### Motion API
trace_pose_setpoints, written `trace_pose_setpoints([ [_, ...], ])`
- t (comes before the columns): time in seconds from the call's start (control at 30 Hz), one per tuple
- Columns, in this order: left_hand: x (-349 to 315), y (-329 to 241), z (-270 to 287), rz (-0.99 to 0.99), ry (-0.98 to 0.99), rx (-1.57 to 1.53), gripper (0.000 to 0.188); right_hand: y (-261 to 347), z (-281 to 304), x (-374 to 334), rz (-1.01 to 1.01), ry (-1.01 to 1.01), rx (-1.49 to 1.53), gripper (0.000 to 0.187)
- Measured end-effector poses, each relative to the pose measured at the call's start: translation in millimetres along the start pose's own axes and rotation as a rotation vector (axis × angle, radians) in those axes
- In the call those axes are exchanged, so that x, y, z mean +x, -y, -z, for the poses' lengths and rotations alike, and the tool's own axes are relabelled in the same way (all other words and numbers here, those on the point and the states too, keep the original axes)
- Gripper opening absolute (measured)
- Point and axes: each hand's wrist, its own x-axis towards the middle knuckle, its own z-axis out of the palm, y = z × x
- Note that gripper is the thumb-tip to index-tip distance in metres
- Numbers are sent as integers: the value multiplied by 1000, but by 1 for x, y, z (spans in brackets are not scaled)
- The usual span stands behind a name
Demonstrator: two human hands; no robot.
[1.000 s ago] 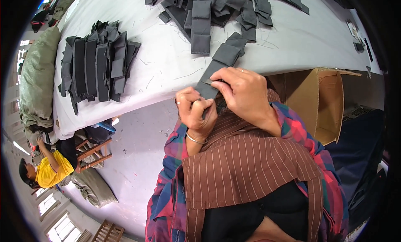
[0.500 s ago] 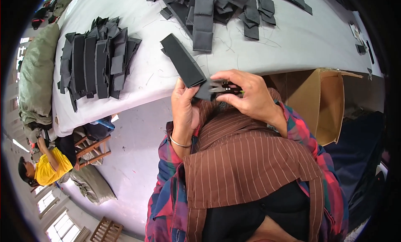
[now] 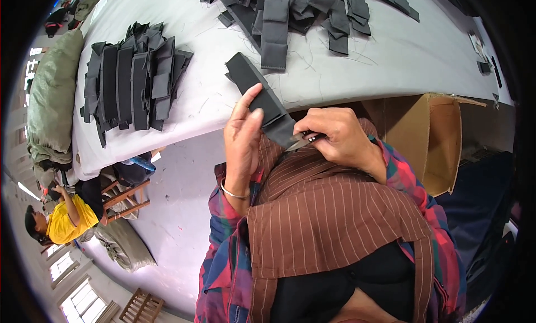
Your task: Trimming excess threads from small black fabric pieces using snips.
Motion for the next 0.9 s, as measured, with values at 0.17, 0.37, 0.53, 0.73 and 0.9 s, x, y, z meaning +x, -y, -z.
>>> trace_pose_setpoints([
  [0.17, 1, 11, -3, -75, 67, 431, 41, 5, 4, 4, 30, -22, -70, 22],
  [0.37, 3, 33, -5, 34, 80, 118, 41, -19, -12, 24, -181, -103, 13, 9],
  [0.53, -3, 15, -16, 172, 111, -213, 37, -25, -18, 24, -289, -111, 41, 12],
  [0.73, 3, 26, -10, 108, -14, 158, 42, -18, -10, 23, -374, -211, 146, 20],
  [0.9, 2, 18, -21, 87, -75, 137, 41, -2, 20, 0, -179, -145, -123, 21],
])
